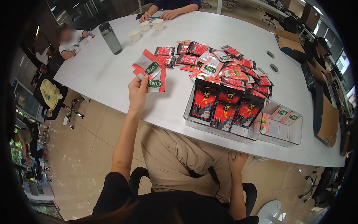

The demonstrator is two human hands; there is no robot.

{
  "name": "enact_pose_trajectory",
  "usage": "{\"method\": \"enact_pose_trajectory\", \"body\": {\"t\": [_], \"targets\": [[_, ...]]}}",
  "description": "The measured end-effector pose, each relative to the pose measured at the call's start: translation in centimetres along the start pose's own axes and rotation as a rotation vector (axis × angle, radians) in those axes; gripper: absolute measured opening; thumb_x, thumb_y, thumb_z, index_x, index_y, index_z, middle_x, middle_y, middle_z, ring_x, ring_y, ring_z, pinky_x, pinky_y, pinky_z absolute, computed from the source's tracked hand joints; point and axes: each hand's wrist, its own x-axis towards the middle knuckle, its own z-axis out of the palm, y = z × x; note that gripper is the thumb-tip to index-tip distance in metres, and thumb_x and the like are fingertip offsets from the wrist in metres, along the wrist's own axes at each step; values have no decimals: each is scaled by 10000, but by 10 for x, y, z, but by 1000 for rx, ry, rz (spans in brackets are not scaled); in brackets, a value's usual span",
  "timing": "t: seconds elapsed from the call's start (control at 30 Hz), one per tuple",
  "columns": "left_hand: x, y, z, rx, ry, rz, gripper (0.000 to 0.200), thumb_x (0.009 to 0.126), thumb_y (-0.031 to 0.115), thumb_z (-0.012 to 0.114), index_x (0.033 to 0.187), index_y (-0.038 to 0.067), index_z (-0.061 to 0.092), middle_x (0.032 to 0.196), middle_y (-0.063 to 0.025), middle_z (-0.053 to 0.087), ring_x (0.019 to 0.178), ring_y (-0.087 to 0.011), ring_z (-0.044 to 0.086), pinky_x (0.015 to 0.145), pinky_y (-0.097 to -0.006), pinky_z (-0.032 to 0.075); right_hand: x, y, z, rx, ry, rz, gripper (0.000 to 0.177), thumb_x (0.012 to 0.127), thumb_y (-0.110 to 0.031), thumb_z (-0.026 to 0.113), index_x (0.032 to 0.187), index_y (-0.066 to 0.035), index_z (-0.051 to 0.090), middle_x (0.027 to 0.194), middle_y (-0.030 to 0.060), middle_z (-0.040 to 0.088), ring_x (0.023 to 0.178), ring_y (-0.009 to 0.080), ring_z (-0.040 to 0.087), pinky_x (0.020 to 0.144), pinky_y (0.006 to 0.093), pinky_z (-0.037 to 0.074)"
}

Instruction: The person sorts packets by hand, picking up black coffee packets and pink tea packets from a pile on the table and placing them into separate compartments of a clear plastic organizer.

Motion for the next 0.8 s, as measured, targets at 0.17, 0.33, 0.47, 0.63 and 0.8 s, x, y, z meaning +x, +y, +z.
{"method": "enact_pose_trajectory", "body": {"t": [0.17,0.33,0.47,0.63,0.8], "targets": [[-36,11,1,-309,198,-27,240,985,137,497,1111,-49,582,953,-66,666,791,-89,638,700,-246,534,2,-42,-22,212,111,-210,175,810,-106,655,949,-1,638,967,184,618,953,364,565,889,445,417],[-100,12,17,-369,361,-20,217,974,107,518,1104,-55,580,989,-51,661,845,-64,600,748,-223,485,14,-137,-74,444,208,-605,86,853,-120,614,830,-38,599,804,113,600,784,319,576,758,414,459],[-154,23,41,-357,209,50,236,986,86,487,1172,-48,541,1070,-58,636,914,-78,593,805,-244,480,43,-190,-118,638,317,-740,229,893,-239,594,967,-24,563,953,110,585,893,281,565,822,397,444],[-206,42,55,52,-52,-113,157,945,58,545,1053,-31,617,762,25,616,610,-4,496,510,-209,393,75,-254,-154,997,323,-408,404,773,-216,742,1063,-17,541,1068,140,554,993,256,536,882,367,415],[-220,38,81,-122,-138,68,188,918,45,583,1086,-33,615,721,-6,623,569,-20,490,485,-228,383,68,-228,-138,1166,94,-253,447,700,12,759,1064,-7,501,1026,112,531,960,209,525,903,329,402]]}}
